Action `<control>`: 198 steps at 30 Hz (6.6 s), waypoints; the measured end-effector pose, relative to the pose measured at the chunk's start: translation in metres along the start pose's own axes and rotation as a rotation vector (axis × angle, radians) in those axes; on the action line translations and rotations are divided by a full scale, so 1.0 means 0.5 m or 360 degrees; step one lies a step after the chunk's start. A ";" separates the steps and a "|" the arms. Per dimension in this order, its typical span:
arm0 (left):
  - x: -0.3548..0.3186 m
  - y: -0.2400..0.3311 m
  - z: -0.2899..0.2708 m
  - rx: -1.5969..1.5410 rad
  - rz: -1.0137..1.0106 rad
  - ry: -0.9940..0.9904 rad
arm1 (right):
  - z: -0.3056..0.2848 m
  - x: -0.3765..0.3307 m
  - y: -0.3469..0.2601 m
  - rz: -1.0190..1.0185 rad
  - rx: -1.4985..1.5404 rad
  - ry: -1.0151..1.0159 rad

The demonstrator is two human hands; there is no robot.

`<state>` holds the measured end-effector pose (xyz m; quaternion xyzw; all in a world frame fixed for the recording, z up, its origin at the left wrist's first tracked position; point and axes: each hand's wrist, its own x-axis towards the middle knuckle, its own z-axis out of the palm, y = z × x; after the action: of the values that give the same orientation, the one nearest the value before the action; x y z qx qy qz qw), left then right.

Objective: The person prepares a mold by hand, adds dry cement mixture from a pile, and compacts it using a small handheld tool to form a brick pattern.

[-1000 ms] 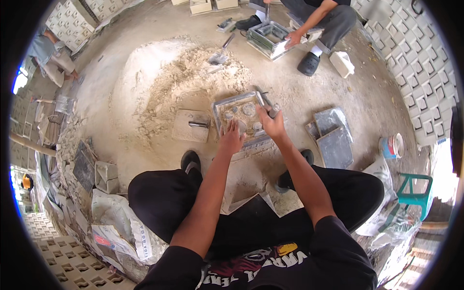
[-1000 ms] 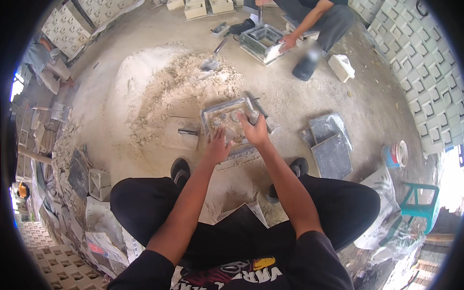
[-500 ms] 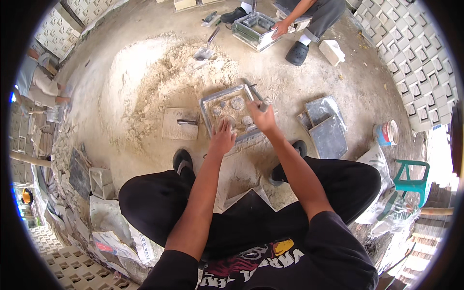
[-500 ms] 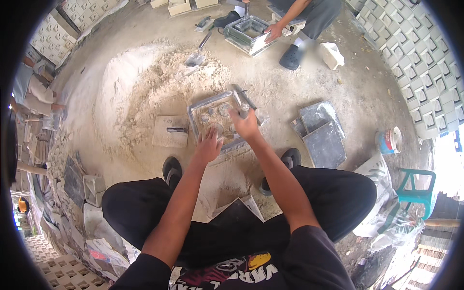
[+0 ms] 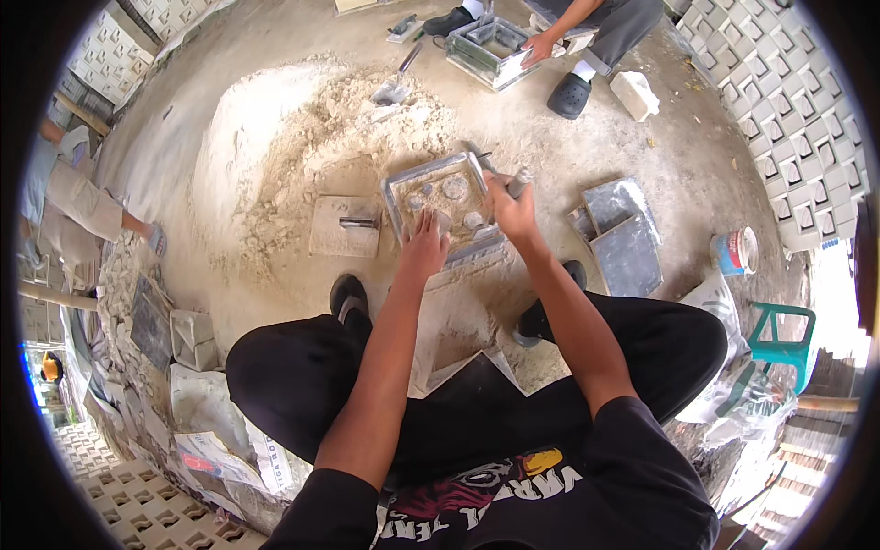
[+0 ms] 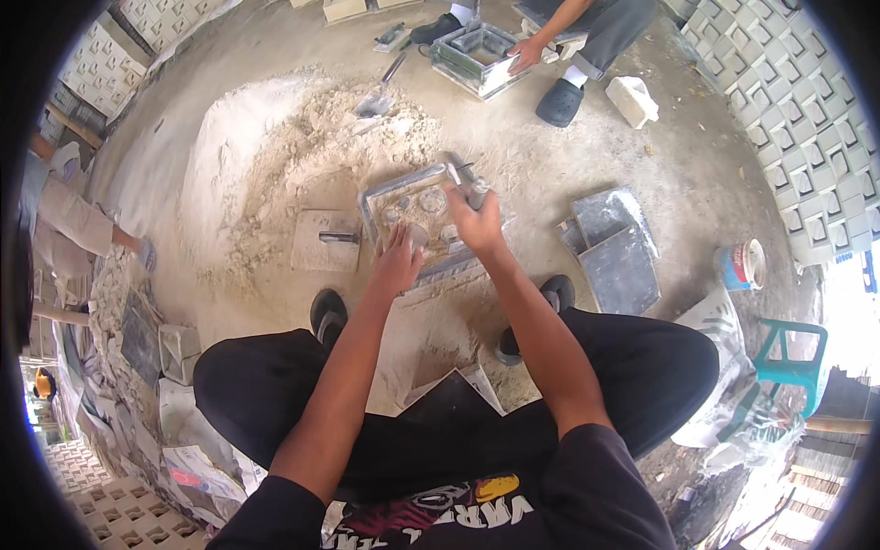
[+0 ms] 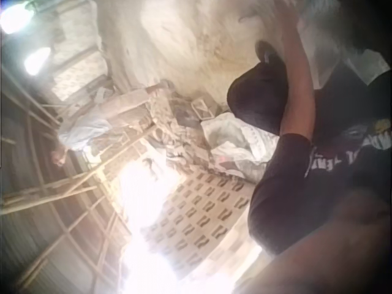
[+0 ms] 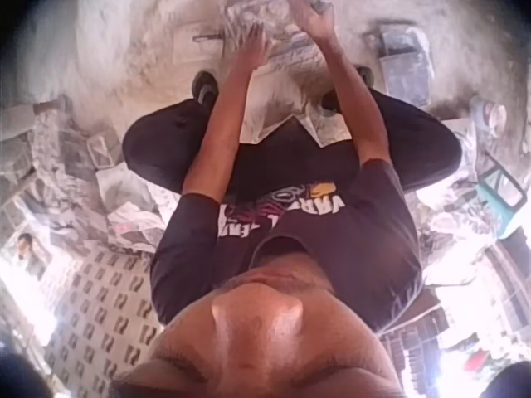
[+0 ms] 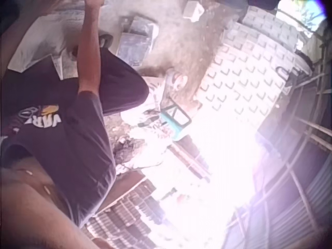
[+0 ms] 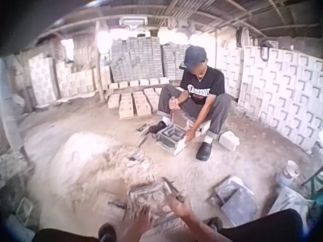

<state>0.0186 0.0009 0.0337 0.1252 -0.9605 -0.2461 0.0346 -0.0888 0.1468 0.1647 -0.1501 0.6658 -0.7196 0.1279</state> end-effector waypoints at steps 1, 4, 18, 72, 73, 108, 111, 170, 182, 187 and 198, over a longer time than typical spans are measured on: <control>0.000 -0.007 0.000 0.0025 -0.0001 -0.0001 | -0.002 -0.003 -0.004 0.0002 0.0063 -0.0021; 0.005 -0.005 0.008 0.0096 0.0034 -0.0048 | 0.003 -0.008 0.015 -0.0042 -0.0159 0.0060; 0.003 -0.003 -0.023 0.0078 -0.0041 -0.0027 | 0.027 0.010 -0.009 -0.0116 -0.0151 0.0123; -0.017 -0.075 0.008 0.0068 -0.0269 -0.0099 | 0.088 -0.022 0.014 -0.0309 -0.0532 0.0232; -0.020 -0.075 0.007 0.0030 -0.0300 -0.0091 | 0.094 -0.007 0.003 -0.0238 -0.0502 0.0287; 0.002 -0.070 0.013 -0.0114 -0.0377 0.0015 | 0.108 0.002 -0.004 -0.0205 -0.0290 0.0542; 0.006 -0.068 0.006 -0.0189 -0.0408 0.0024 | 0.100 0.024 -0.017 -0.0045 -0.0270 0.0417; 0.006 -0.069 0.016 -0.0256 -0.0393 -0.0036 | -0.008 0.026 0.056 0.0004 -0.0305 -0.0284; 0.008 -0.182 0.065 -0.0169 -0.0219 0.0029 | 0.082 -0.015 0.017 -0.0046 0.0151 -0.0443; 0.012 -0.099 0.045 -0.0553 -0.0393 -0.0003 | 0.049 -0.011 0.015 -0.0079 -0.0030 -0.0538; 0.002 -0.059 -0.065 -0.0881 -0.0615 -0.0144 | 0.087 -0.013 0.078 -0.0116 0.0032 -0.0261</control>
<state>0.0282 -0.0394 0.0480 0.2798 -0.8164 -0.5048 -0.0227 -0.0666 0.1061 0.1288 -0.2314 0.6399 -0.7157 0.1574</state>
